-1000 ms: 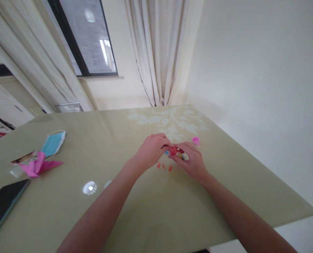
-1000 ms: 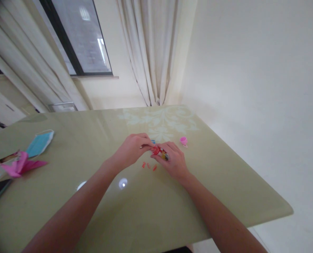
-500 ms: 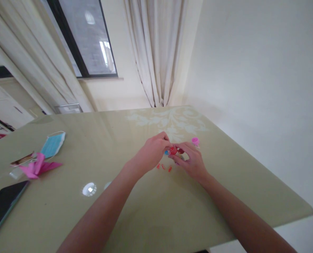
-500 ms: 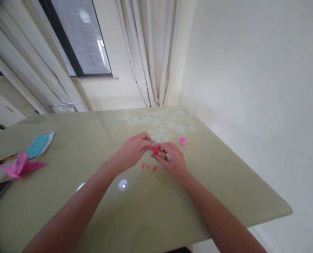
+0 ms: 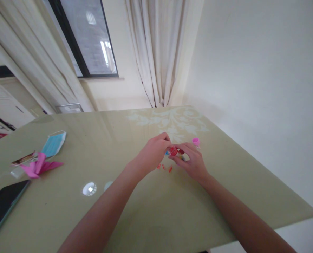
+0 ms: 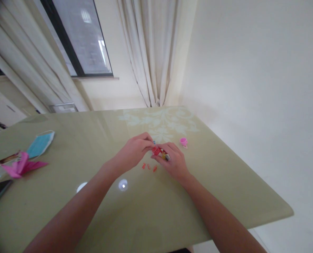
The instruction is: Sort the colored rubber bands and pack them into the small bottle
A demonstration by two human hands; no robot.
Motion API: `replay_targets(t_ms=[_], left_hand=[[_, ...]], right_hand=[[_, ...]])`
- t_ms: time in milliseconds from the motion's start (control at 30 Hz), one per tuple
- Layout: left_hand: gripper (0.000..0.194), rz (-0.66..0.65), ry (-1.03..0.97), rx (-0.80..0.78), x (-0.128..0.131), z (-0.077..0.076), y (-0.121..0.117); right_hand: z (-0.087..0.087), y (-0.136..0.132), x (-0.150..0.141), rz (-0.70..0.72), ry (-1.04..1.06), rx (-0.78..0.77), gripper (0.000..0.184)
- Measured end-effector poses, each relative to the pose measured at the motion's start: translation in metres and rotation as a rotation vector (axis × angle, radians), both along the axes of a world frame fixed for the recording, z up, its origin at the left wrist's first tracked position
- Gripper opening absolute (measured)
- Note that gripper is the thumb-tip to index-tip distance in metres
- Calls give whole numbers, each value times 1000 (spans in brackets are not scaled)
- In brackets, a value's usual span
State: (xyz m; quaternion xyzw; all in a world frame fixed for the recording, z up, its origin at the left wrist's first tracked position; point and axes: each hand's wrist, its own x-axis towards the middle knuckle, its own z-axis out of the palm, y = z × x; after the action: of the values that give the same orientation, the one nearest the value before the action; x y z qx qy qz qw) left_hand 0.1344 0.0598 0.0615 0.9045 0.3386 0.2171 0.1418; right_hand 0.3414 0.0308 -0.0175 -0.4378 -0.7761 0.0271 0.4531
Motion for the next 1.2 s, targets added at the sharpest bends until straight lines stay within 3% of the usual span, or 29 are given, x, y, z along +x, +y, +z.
replay_targets(t_ms=[367,600,833,1033,1200], left_hand=[[2,160,-146,7,1,-13,10],[9,160,-195,-150,-1,-6,11],[32,-52,-190,-97,-7,4,6],[18,58,-162,-77,-1,-4,8],[28,36,-162,-68,1,-7,8]], right_hand=[[-2,0,0,9,-9,17,33],[-1,0,0,3,12,9,32],[1,0,0,-16,24,8,31],[1,0,-1,-5,30,15,32],[1,0,-1,2,28,27,31]])
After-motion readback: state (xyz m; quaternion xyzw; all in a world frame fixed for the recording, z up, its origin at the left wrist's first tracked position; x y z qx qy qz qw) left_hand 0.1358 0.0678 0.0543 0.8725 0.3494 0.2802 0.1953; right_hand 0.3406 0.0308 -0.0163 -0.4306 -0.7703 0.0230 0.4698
